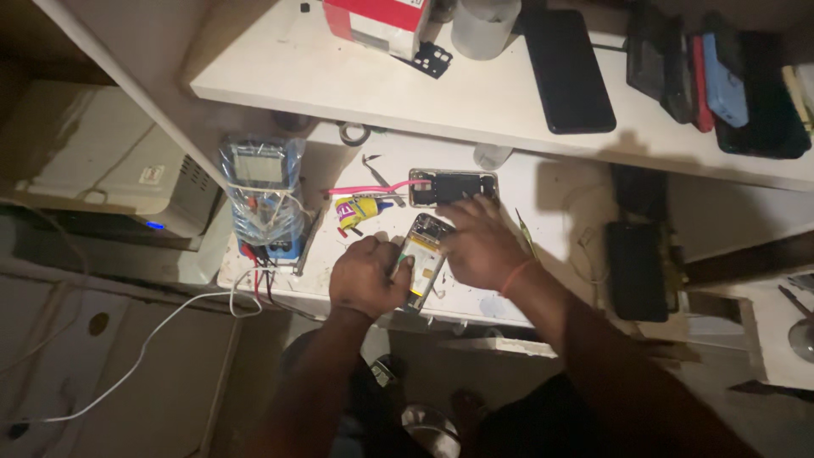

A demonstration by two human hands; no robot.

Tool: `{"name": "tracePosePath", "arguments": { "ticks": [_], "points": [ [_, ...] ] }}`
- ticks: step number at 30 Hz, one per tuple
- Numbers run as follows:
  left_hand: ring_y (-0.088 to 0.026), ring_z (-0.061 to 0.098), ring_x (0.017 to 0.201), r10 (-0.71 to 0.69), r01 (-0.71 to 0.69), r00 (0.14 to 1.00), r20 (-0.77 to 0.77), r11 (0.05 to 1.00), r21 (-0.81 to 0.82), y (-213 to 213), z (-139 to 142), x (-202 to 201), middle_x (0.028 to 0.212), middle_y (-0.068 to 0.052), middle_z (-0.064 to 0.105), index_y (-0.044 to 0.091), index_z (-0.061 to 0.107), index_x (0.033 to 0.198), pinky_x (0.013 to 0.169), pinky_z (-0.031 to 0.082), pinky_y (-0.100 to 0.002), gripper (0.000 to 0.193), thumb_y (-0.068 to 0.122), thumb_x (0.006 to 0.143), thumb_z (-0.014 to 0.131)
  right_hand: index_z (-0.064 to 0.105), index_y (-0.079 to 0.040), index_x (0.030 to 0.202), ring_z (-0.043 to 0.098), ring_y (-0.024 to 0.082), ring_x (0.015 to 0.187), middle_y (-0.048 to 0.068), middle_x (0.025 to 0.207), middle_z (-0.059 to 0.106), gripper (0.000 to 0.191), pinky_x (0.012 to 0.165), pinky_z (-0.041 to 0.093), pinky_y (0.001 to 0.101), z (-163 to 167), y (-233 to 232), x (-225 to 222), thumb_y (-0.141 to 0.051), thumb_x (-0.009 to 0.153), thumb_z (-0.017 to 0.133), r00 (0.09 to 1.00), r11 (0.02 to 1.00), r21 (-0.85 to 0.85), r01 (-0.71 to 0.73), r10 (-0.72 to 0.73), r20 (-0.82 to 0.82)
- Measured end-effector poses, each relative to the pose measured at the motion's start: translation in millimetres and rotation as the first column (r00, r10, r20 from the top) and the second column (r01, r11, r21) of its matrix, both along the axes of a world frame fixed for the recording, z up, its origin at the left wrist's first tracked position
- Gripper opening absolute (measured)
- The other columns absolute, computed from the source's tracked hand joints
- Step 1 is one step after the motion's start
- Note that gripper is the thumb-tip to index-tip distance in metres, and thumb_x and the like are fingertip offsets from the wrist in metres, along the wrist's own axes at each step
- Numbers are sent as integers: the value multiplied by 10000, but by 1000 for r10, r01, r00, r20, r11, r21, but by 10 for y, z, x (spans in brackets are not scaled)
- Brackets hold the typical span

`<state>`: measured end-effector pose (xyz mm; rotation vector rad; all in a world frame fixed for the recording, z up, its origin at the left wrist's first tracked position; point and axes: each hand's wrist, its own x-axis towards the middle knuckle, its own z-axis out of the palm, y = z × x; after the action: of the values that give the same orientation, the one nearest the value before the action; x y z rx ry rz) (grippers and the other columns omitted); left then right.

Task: The person repairs a disassembled smartphone at a workbench. They use a screwdriver to work on the phone's internal board, handle the battery and mid-frame, reposition the phone body, and continue driving screws on the components.

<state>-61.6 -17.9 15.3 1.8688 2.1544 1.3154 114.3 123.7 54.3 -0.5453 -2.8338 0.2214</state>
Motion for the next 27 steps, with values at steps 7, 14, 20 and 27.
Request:
{"name": "tracePosePath", "arguments": {
  "ticks": [7, 14, 20, 27],
  "points": [
    [-351, 672, 773, 11, -11, 1000, -6, 1000, -28, -10, -7, 0, 815, -129, 671, 76, 774, 991, 682, 554, -457, 256, 263, 821, 735, 812, -148, 1009, 539, 311, 1246, 131, 1285, 641, 311, 1144, 362, 550, 27, -107, 272, -81, 737, 678, 981, 997, 77, 10, 5, -195],
    [-347, 668, 767, 15, -15, 1000, -6, 999, -52, -5, -7, 3, 800, -127, 657, 89, 773, 962, 682, 551, -458, 229, 268, 825, 731, 785, -84, 1048, 533, 367, 1256, 188, 1298, 613, 354, 1112, 381, 569, 33, -350, 182, -70, 723, 646, 969, 991, 130, -28, 59, -241],
    [-343, 671, 760, 24, -25, 1000, -15, 998, -66, -1, -15, 2, 794, -127, 659, 87, 777, 948, 675, 551, -455, 233, 276, 817, 738, 779, -64, 1019, 548, 344, 1242, 176, 1267, 621, 321, 1125, 368, 579, 40, -398, 151, -75, 719, 667, 972, 984, 174, 29, 13, -235],
    [-338, 675, 767, 10, -10, 1000, 0, 998, -67, -10, -5, 1, 803, -132, 666, 74, 783, 982, 679, 556, -451, 265, 272, 814, 730, 811, -110, 1049, 507, 356, 1309, 171, 1334, 608, 352, 1151, 364, 547, -201, -305, 208, -66, 729, 671, 978, 997, 12, 77, -73, -197]
  ]
}}
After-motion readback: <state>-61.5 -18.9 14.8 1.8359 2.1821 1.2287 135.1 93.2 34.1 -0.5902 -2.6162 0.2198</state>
